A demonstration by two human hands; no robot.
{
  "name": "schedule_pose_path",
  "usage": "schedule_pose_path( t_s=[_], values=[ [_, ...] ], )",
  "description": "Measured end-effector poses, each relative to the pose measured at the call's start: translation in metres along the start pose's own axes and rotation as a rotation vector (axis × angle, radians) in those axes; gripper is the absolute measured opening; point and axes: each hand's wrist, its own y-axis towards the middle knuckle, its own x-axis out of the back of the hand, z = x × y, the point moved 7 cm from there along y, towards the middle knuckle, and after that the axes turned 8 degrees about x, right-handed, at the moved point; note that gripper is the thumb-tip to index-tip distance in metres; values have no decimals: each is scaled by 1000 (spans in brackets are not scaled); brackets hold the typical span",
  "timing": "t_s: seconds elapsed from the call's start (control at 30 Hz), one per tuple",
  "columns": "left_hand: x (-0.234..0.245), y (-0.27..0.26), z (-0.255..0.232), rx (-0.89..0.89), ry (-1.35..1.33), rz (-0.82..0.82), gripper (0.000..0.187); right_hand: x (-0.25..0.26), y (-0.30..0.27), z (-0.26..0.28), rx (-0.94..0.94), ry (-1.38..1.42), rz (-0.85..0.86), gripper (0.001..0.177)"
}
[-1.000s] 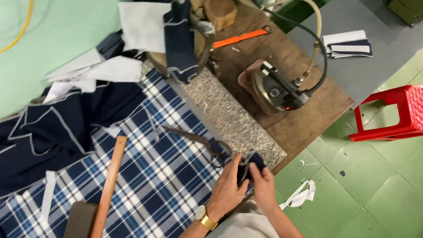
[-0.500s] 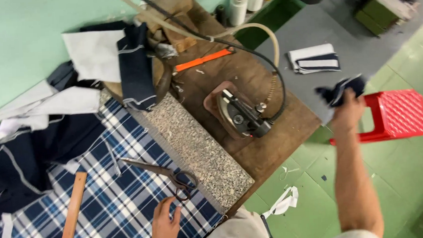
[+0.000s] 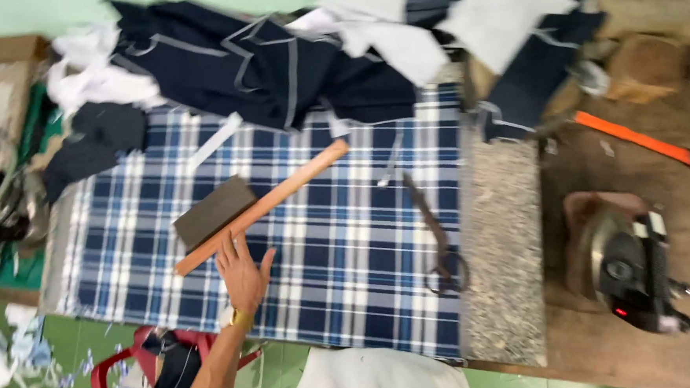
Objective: The person cuts a piece of dark fabric using shears, then irons the cut fabric on a plaid-covered table. They also iron a long strip of dark fabric, using a wooden block to press the material while ironing.
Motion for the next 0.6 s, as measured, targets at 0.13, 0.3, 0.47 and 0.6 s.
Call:
schedule_pose_path(
  t_s=[0.13,0.3,0.47,0.6],
  values=[
    [-11,46,55,-53,-11,-45,99,-133,-159,143,590,-334,41,45],
    [-43,96,91,-185,-60,-22,97,-337,-245,286,567,-375,313,48],
    [-50,114,114,-323,-67,31,80,-461,-281,333,706,-530,422,69],
    [-48,138,142,-361,-95,27,79,-526,-291,357,575,-552,519,68]
  ],
)
